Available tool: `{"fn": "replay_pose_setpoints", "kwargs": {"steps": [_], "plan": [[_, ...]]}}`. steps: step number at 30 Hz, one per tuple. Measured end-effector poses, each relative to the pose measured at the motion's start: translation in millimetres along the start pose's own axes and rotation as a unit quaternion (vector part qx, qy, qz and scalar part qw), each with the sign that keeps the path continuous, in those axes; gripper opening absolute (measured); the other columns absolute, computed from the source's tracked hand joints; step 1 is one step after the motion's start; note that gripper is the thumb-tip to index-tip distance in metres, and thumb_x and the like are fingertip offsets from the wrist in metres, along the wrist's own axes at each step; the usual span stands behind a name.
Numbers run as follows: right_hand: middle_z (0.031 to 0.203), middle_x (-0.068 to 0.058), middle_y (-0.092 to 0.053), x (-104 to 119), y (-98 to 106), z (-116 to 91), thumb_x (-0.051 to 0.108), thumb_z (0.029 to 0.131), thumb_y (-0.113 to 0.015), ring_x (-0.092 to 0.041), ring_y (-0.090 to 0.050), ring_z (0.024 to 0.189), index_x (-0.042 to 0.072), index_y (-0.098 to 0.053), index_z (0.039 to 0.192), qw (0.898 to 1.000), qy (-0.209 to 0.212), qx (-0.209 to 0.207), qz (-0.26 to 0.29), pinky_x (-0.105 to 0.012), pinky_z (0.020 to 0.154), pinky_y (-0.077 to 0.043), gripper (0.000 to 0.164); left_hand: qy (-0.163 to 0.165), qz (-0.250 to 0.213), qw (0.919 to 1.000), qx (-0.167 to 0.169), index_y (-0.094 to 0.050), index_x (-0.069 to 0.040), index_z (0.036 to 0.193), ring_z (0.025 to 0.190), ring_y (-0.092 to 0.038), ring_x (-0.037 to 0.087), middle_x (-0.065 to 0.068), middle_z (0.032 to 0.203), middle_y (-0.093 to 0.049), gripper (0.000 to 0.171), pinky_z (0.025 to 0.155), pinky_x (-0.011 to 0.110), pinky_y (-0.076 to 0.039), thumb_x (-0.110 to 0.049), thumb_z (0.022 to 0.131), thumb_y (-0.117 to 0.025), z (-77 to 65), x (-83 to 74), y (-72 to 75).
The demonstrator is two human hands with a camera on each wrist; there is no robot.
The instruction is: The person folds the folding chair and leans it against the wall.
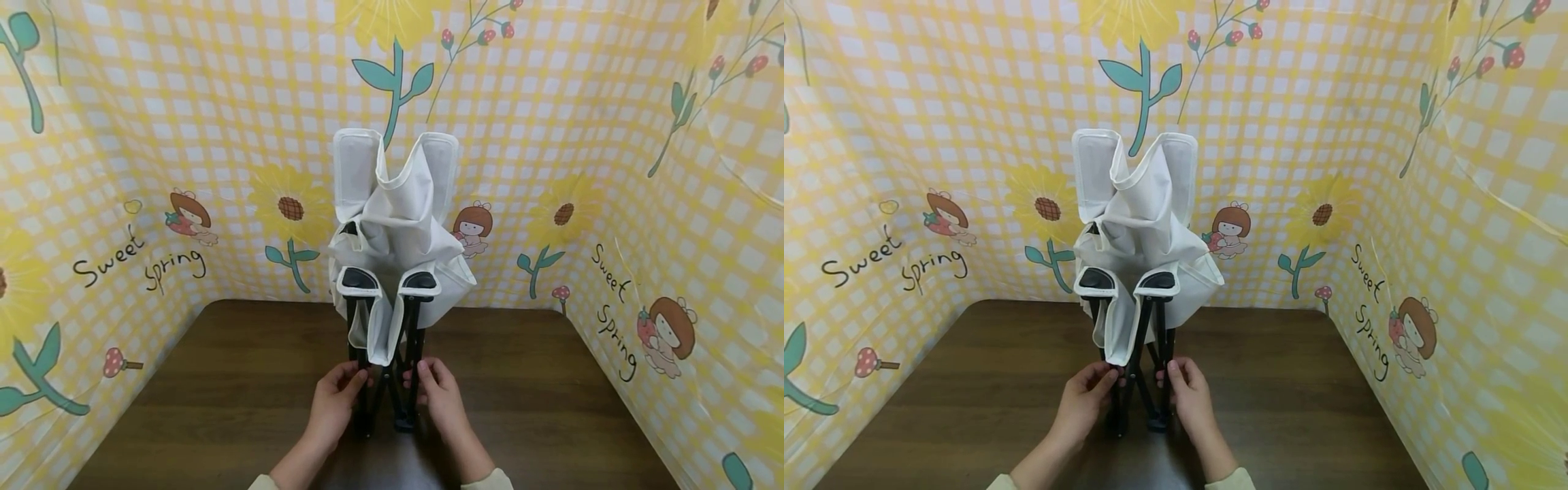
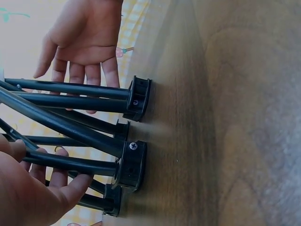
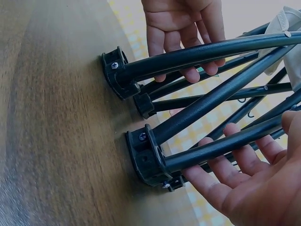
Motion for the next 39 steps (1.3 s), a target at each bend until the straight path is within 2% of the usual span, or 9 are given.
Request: {"fn": "replay_pose_setpoints", "kwargs": {"steps": [6, 12, 18, 21, 32, 34, 39], "plan": [[0.11, -0.021, -0.072, -0.1, 0.1, 0.1, 0.029, 0.108, -0.053, -0.036, -0.07, 0.099, -0.001, -0.057, 0.124, 1.0, -0.005, 0.003, -0.002, -0.053, 0.082, -0.06, 0.034, -0.009, 0.01, 0.9999, -0.004, -0.066, 0.004, 0.119, 0.088, -0.067, 0.025, 0.02, 0.101, -0.072, 0.025, 0.064, 0.026, -0.053, -0.014, 0.102, -0.064, 1.7, 2.2, 0.7], [0.11, -0.016, -0.072, -1.5, 0.9, 1.5, 0.026, 0.108, -0.054, -0.03, -0.071, 0.098, 0.004, -0.058, 0.125, 0.999, -0.001, 0.003, -0.034, -0.054, 0.083, -0.06, 0.028, -0.048, 0.071, 0.9962, -0.014, -0.071, 0.001, 0.111, 0.077, -0.065, 0.025, 0.015, 0.095, -0.073, 0.018, 0.059, 0.022, -0.049, -0.011, 0.099, -0.068, 4.6, -2.7, 4.5], [0.106, -0.009, -0.073, 6.5, 2.3, 0.0, 0.019, 0.106, -0.056, -0.026, -0.072, 0.093, 0.013, -0.059, 0.124, 0.994, 0.042, -0.013, -0.098, -0.052, 0.075, -0.061, 0.019, -0.08, 0.1, 0.9917, -0.012, -0.072, 0.0, 0.111, 0.084, -0.07, 0.029, 0.01, 0.097, -0.075, 0.016, 0.062, 0.023, -0.053, -0.005, 0.096, -0.07, 4.9, -6.6, 4.5], [0.104, -0.007, -0.073, 10.6, 1.6, -1.6, 0.015, 0.106, -0.057, -0.026, -0.073, 0.09, 0.015, -0.059, 0.123, 0.992, 0.058, -0.021, -0.113, -0.052, 0.071, -0.061, 0.018, -0.088, 0.109, 0.99, -0.015, -0.072, -0.001, 0.111, 0.086, -0.071, 0.029, 0.008, 0.097, -0.075, 0.016, 0.062, 0.023, -0.054, -0.003, 0.096, -0.071, 4.5, -7.6, 4.6], [0.102, -0.007, -0.073, 14.6, -0.1, -2.1, 0.013, 0.105, -0.058, -0.027, -0.074, 0.087, 0.015, -0.06, 0.121, 0.99, 0.076, -0.028, -0.119, -0.053, 0.071, -0.061, 0.016, -0.106, 0.12, 0.9869, -0.022, -0.072, -0.001, 0.108, 0.085, -0.071, 0.017, 0.005, 0.094, -0.076, 0.014, 0.072, 0.021, -0.053, -0.002, 0.094, -0.072, 6.3, -10.1, 5.0], [0.102, -0.009, -0.073, 14.7, -0.3, -1.4, 0.014, 0.105, -0.059, -0.028, -0.074, 0.087, 0.013, -0.06, 0.121, 0.989, 0.08, -0.029, -0.117, -0.05, 0.069, -0.062, 0.016, -0.105, 0.119, 0.9871, -0.023, -0.073, -0.002, 0.108, 0.085, -0.071, 0.017, 0.005, 0.094, -0.076, 0.014, 0.072, 0.021, -0.053, -0.002, 0.094, -0.072, 6.8, -10.3, 5.2], [0.103, -0.019, -0.072, 35.5, -5.7, -9.3, 0.004, 0.104, -0.057, -0.04, -0.073, 0.089, 0.003, -0.059, 0.12, 0.99, 0.077, -0.036, -0.117, -0.03, 0.063, -0.061, 0.017, -0.095, 0.116, 0.9885, -0.021, -0.072, -0.002, 0.109, 0.088, -0.072, 0.021, 0.008, 0.096, -0.076, 0.014, 0.074, 0.021, -0.053, -0.004, 0.095, -0.071, 8.6, -9.9, 4.2]]}}
Point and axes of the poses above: each hand's wrist, its own z-axis towards the middle knuckle, its own y-axis out of the back of the hand, x = y × z, the point moved 10 cm from there along z, towards the middle knuckle
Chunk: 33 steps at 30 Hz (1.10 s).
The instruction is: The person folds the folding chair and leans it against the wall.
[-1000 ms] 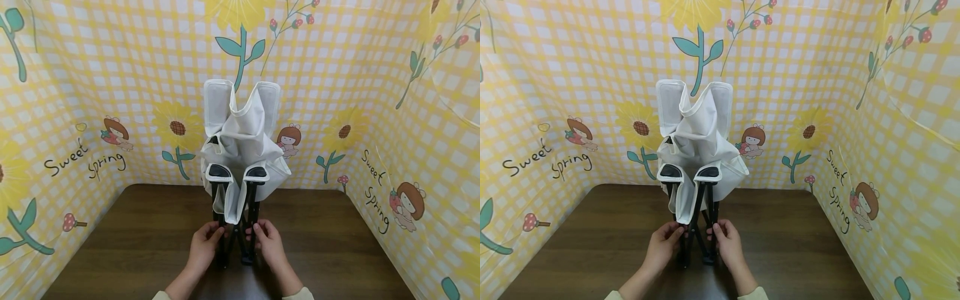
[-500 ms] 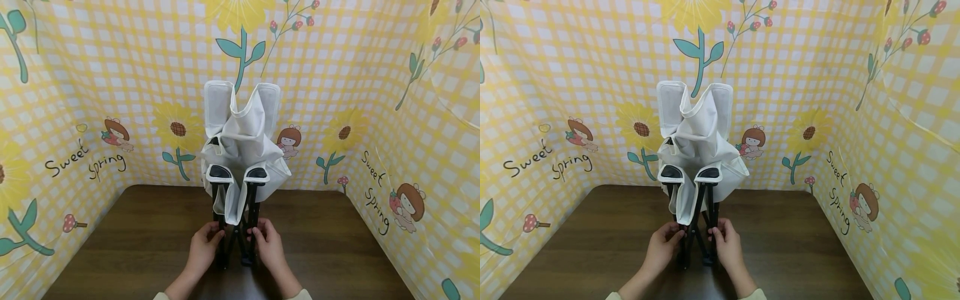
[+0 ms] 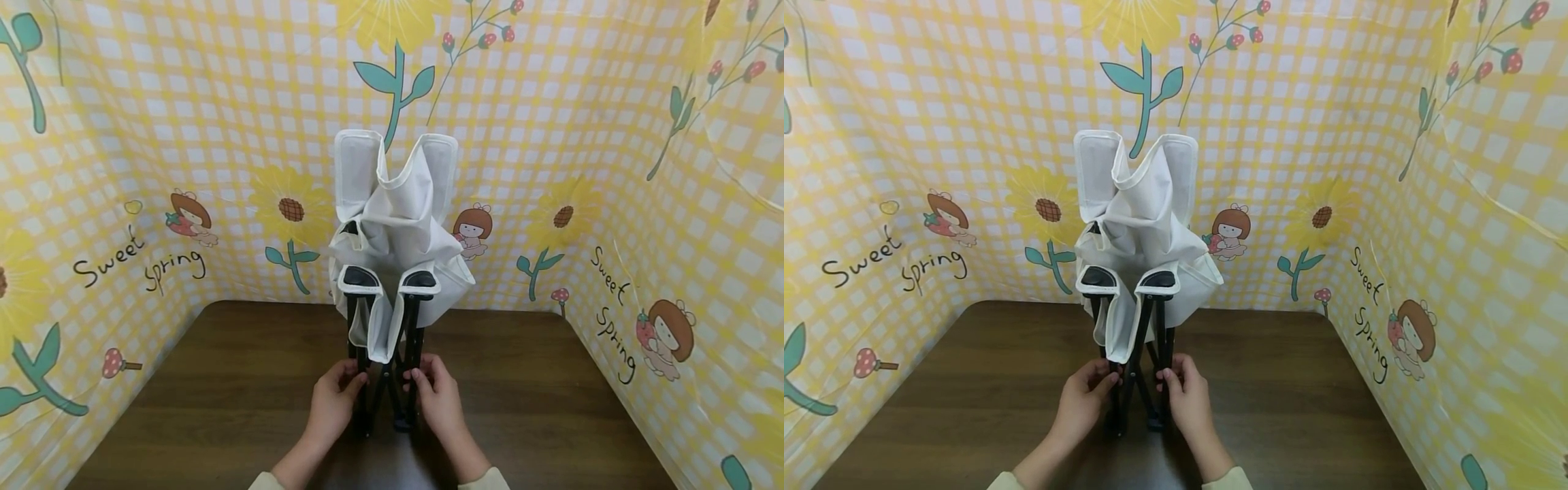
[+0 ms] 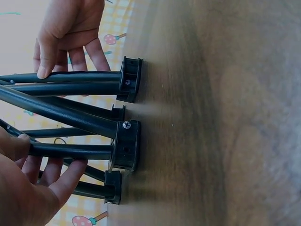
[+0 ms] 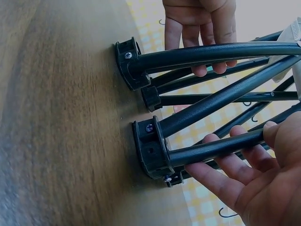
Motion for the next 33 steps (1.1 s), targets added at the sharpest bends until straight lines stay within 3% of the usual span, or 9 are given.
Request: {"fn": "replay_pose_setpoints", "kwargs": {"steps": [2, 5, 11, 19, 28, 33], "plan": [[0.103, -0.023, -0.071, 6.3, -0.5, -0.6, 0.0, 0.103, -0.056, -0.044, -0.072, 0.09, 0.0, -0.058, 0.12, 1.0, -0.004, 0.002, -0.002, -0.025, 0.062, -0.059, 0.017, -0.006, 0.001, 1.0, 0.001, -0.071, -0.001, 0.109, 0.088, -0.072, 0.024, 0.01, 0.097, -0.075, 0.014, 0.073, 0.021, -0.053, -0.004, 0.096, -0.071, 0.7, -1.3, -0.1], [0.104, -0.023, -0.071, -3.8, -1.3, 4.0, 0.001, 0.103, -0.056, -0.045, -0.072, 0.09, -0.001, -0.058, 0.121, 1.0, -0.006, 0.003, -0.001, -0.025, 0.062, -0.059, 0.018, -0.012, 0.001, 0.9999, 0.001, -0.071, 0.001, 0.109, 0.088, -0.072, 0.027, 0.012, 0.097, -0.075, 0.015, 0.073, 0.021, -0.053, -0.004, 0.095, -0.071, 2.5, -1.3, -0.5], [0.103, -0.016, -0.073, -24.6, -1.5, 12.7, 0.009, 0.104, -0.059, -0.036, -0.074, 0.088, 0.008, -0.06, 0.122, 1.0, 0.003, -0.006, -0.002, -0.032, 0.063, -0.062, 0.018, -0.004, 0.015, 0.9999, -0.002, -0.072, -0.002, 0.108, 0.082, -0.069, 0.016, 0.012, 0.094, -0.075, 0.012, 0.07, 0.021, -0.053, -0.003, 0.095, -0.071, 6.2, 2.3, -0.5], [0.099, -0.012, -0.073, -23.9, -1.5, 18.5, 0.012, 0.104, -0.06, -0.038, -0.074, 0.085, 0.012, -0.061, 0.119, 1.0, 0.025, -0.007, -0.001, -0.051, 0.067, -0.062, 0.015, -0.005, 0.013, 0.9999, -0.005, -0.071, 0.001, 0.108, 0.083, -0.069, 0.033, 0.013, 0.093, -0.075, 0.013, 0.064, 0.022, -0.053, -0.001, 0.095, -0.07, 11.1, 1.8, -0.5], [0.1, -0.015, -0.073, -25.9, -4.0, 25.0, 0.013, 0.104, -0.061, -0.036, -0.074, 0.085, 0.011, -0.061, 0.12, 1.0, 0.023, -0.004, -0.005, -0.05, 0.066, -0.062, 0.017, 0.013, 0.001, 0.9998, -0.016, -0.072, -0.004, 0.109, 0.086, -0.067, 0.039, 0.016, 0.096, -0.075, 0.012, 0.061, 0.023, -0.051, -0.005, 0.096, -0.07, 17.2, 13.0, -0.5], [0.1, -0.015, -0.074, -25.2, -3.9, 29.8, 0.012, 0.104, -0.06, -0.035, -0.074, 0.084, 0.013, -0.061, 0.119, 0.999, 0.028, -0.005, -0.016, -0.05, 0.065, -0.061, 0.015, 0.006, 0.001, 0.9998, -0.02, -0.072, -0.005, 0.108, 0.087, -0.069, 0.037, 0.01, 0.094, -0.075, 0.012, 0.063, 0.024, -0.053, -0.005, 0.096, -0.07, 20.1, 11.8, -0.8]]}}
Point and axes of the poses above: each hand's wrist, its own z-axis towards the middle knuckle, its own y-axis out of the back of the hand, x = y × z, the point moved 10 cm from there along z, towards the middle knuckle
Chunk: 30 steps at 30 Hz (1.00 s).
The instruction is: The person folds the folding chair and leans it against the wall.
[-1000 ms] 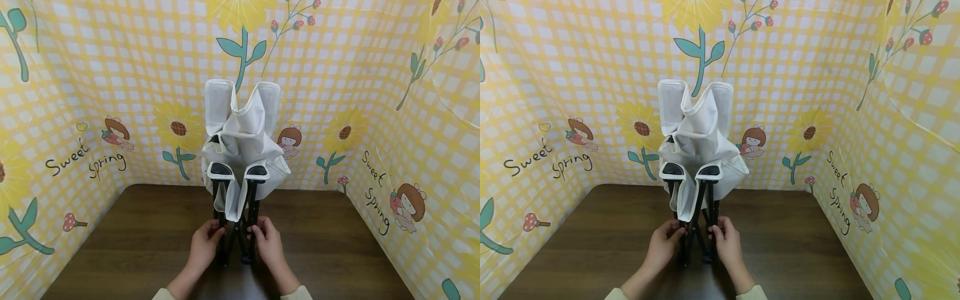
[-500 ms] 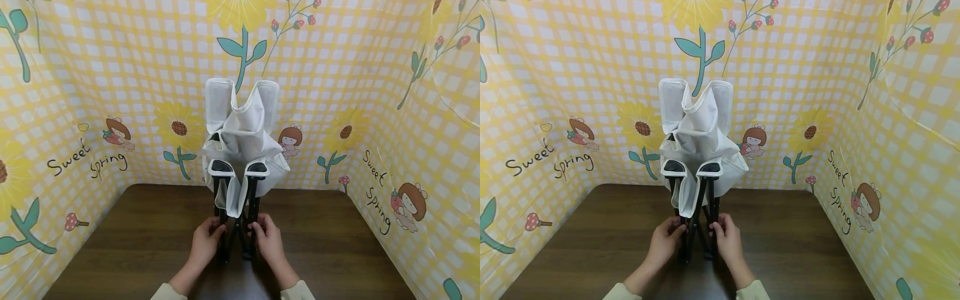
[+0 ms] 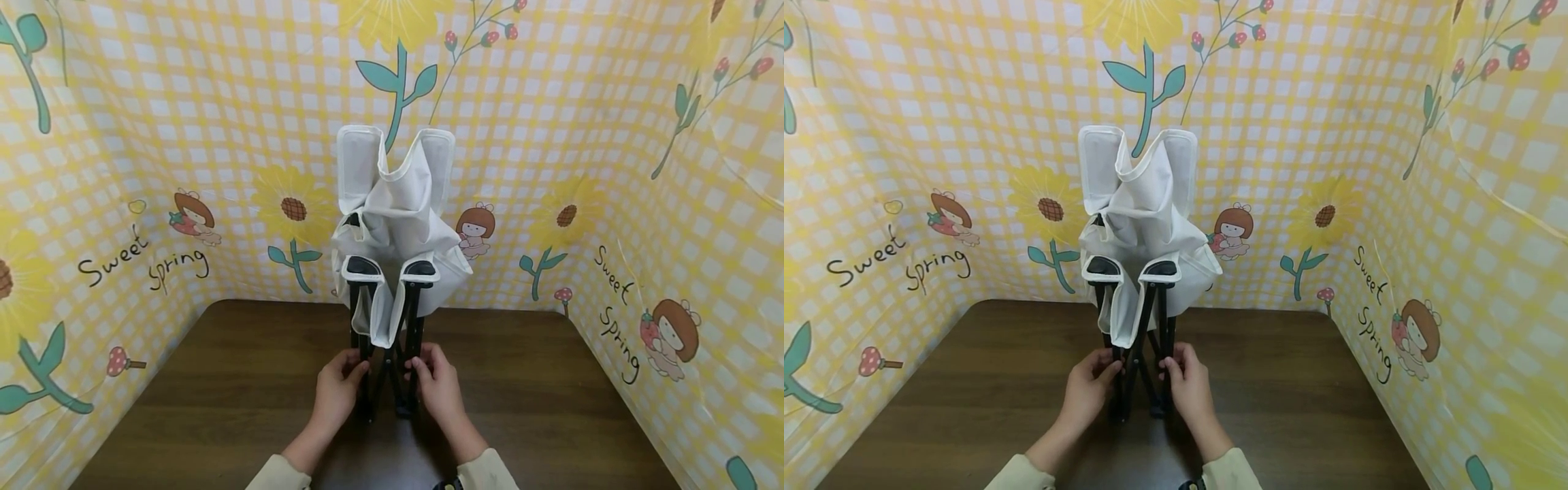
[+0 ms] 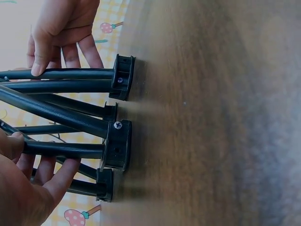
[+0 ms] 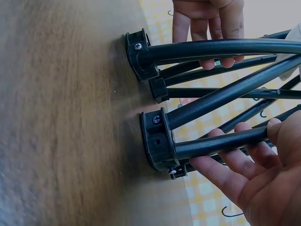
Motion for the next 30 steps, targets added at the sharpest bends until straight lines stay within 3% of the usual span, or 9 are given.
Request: {"fn": "replay_pose_setpoints", "kwargs": {"steps": [10, 13, 21, 30], "plan": [[0.095, -0.01, -0.074, 2.4, -0.5, 6.9, 0.008, 0.104, -0.058, -0.034, -0.075, 0.08, 0.013, -0.06, 0.118, 0.999, 0.039, -0.005, -0.025, -0.03, 0.054, -0.058, 0.015, -0.011, 0.024, 0.9996, -0.007, -0.073, -0.006, 0.106, 0.078, -0.067, 0.036, 0.009, 0.091, -0.075, 0.01, 0.06, 0.022, -0.051, -0.007, 0.096, -0.072, 8.9, 2.5, 0.2], [0.095, -0.01, -0.074, 2.0, -0.6, 8.9, 0.008, 0.104, -0.059, -0.035, -0.075, 0.08, 0.013, -0.06, 0.117, 0.999, 0.043, -0.009, -0.023, -0.029, 0.053, -0.057, 0.014, -0.011, 0.023, 0.9997, -0.005, -0.073, -0.006, 0.106, 0.077, -0.067, 0.037, 0.011, 0.09, -0.075, 0.01, 0.059, 0.022, -0.051, -0.008, 0.096, -0.071, 11.4, 3.2, 0.0], [0.095, -0.009, -0.074, 0.2, -1.6, 13.4, 0.009, 0.105, -0.058, -0.036, -0.075, 0.08, 0.015, -0.06, 0.118, 0.999, 0.043, -0.01, -0.029, -0.029, 0.053, -0.056, 0.015, -0.02, 0.032, 0.9992, -0.012, -0.073, -0.007, 0.105, 0.074, -0.065, 0.024, 0.006, 0.088, -0.074, 0.009, 0.06, 0.023, -0.052, -0.009, 0.097, -0.072, 14.3, -0.7, 1.8], [0.095, -0.008, -0.073, -3.6, -3.2, 20.6, 0.012, 0.106, -0.057, -0.036, -0.075, 0.081, 0.014, -0.06, 0.12, 0.999, 0.036, -0.012, -0.031, -0.033, 0.058, -0.059, 0.015, -0.034, 0.045, 0.9982, -0.019, -0.073, -0.008, 0.106, 0.082, -0.069, 0.016, 0.005, 0.092, -0.075, 0.009, 0.069, 0.022, -0.052, -0.009, 0.097, -0.071, 22.0, 0.2, 0.5]]}}
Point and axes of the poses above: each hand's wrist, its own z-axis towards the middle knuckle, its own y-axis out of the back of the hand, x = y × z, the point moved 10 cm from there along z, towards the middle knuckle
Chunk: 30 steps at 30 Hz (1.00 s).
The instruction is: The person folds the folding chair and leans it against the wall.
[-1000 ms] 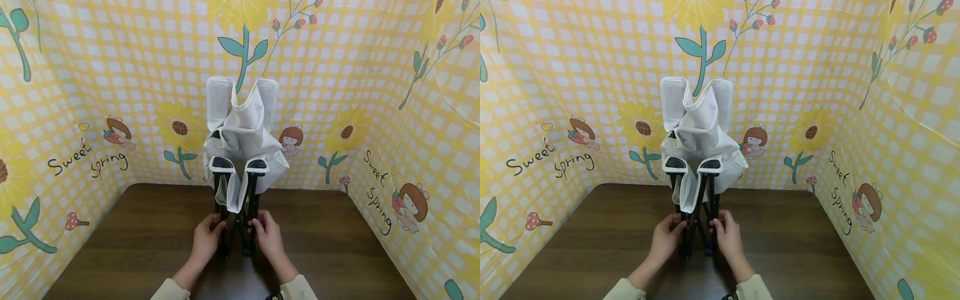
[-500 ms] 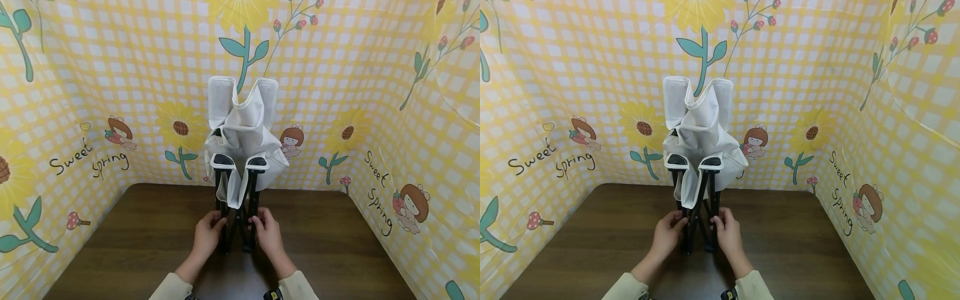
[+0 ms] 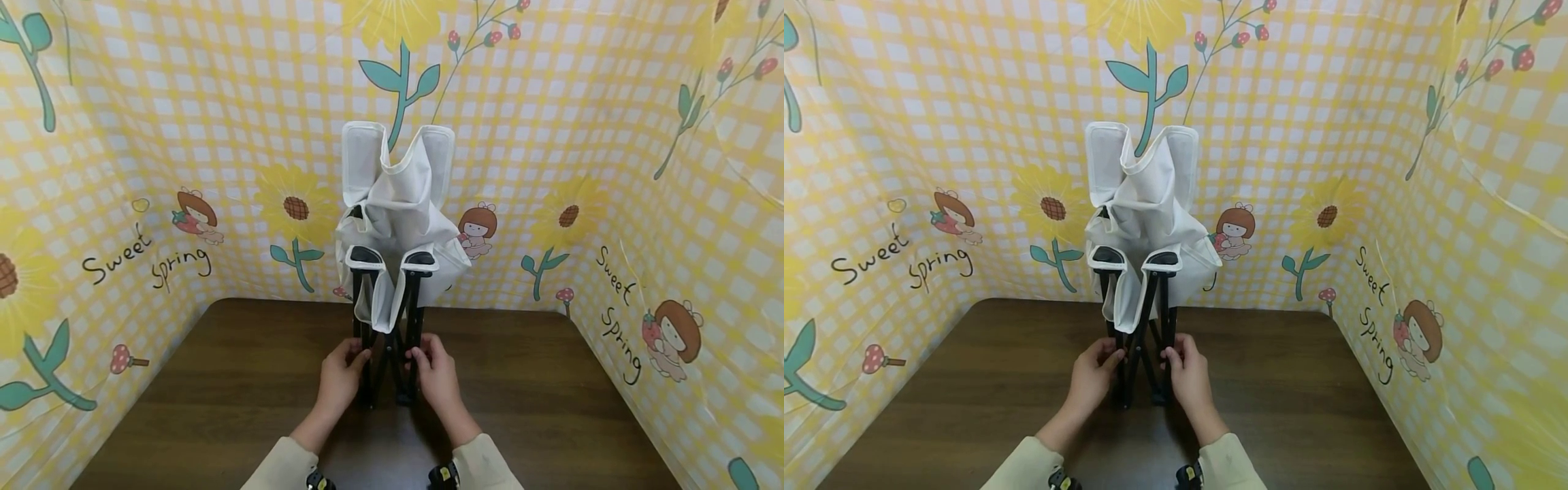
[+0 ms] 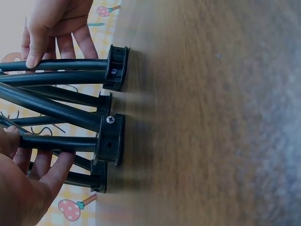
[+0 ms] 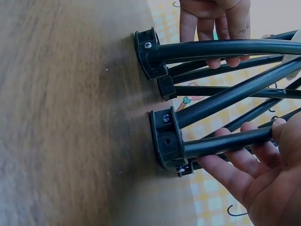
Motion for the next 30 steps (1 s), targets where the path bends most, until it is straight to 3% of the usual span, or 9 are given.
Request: {"fn": "replay_pose_setpoints", "kwargs": {"steps": [6, 9, 12, 16, 22, 30], "plan": [[0.095, -0.008, -0.073, -0.8, -2.0, 1.4, 0.013, 0.106, -0.057, -0.026, -0.074, 0.076, 0.014, -0.06, 0.12, 1.0, 0.002, -0.011, 0.002, -0.05, 0.066, -0.061, 0.015, -0.013, 0.005, 0.9999, -0.009, -0.073, -0.007, 0.105, 0.079, -0.068, 0.015, 0.004, 0.09, -0.075, 0.009, 0.067, 0.022, -0.052, -0.009, 0.096, -0.072, 2.7, 0.4, 0.2], [0.095, -0.008, -0.073, -0.9, -2.8, 3.4, 0.015, 0.106, -0.057, -0.032, -0.075, 0.079, 0.015, -0.06, 0.121, 1.0, 0.001, -0.011, 0.004, -0.048, 0.066, -0.062, 0.015, -0.017, 0.012, 0.9997, -0.01, -0.072, -0.007, 0.105, 0.079, -0.067, 0.014, 0.003, 0.09, -0.075, 0.009, 0.066, 0.023, -0.052, -0.01, 0.097, -0.071, 4.6, 0.5, 0.5], [0.096, -0.009, -0.073, -1.9, -3.7, 6.3, 0.017, 0.107, -0.056, -0.037, -0.075, 0.082, 0.015, -0.06, 0.122, 1.0, -0.002, -0.01, 0.002, -0.038, 0.061, -0.06, 0.016, -0.015, 0.018, 0.9997, -0.011, -0.072, -0.007, 0.105, 0.08, -0.067, 0.014, 0.002, 0.09, -0.074, 0.009, 0.068, 0.024, -0.052, -0.012, 0.098, -0.071, 6.7, 1.5, 0.6], [0.096, -0.011, -0.073, -4.6, -5.1, 9.1, 0.018, 0.107, -0.056, -0.034, -0.075, 0.081, 0.016, -0.06, 0.122, 1.0, -0.01, -0.007, -0.003, -0.031, 0.056, -0.058, 0.016, -0.014, 0.025, 0.9995, -0.01, -0.071, -0.007, 0.107, 0.081, -0.068, 0.014, 0.002, 0.092, -0.075, 0.011, 0.07, 0.024, -0.051, -0.013, 0.098, -0.071, 9.2, 3.3, -0.3], [0.098, -0.012, -0.073, -8.6, -8.5, 12.2, 0.019, 0.108, -0.053, -0.033, -0.075, 0.083, 0.016, -0.059, 0.125, 1.0, -0.013, 0.004, -0.019, -0.032, 0.061, -0.059, 0.018, -0.02, 0.028, 0.9994, -0.003, -0.07, -0.006, 0.111, 0.081, -0.066, 0.015, 0.003, 0.093, -0.074, 0.014, 0.068, 0.025, -0.052, -0.014, 0.099, -0.069, 13.0, 5.6, -2.7], [0.094, -0.009, -0.072, -4.7, -11.1, 19.4, 0.015, 0.108, -0.053, -0.03, -0.076, 0.08, 0.012, -0.06, 0.124, 0.999, 0.012, 0.001, -0.034, -0.041, 0.073, -0.063, 0.018, -0.025, 0.04, 0.9989, 0.011, -0.069, -0.007, 0.113, 0.08, -0.065, 0.014, 0.003, 0.092, -0.073, 0.015, 0.068, 0.025, -0.051, -0.016, 0.101, -0.067, 20.2, 8.8, -5.3]]}}
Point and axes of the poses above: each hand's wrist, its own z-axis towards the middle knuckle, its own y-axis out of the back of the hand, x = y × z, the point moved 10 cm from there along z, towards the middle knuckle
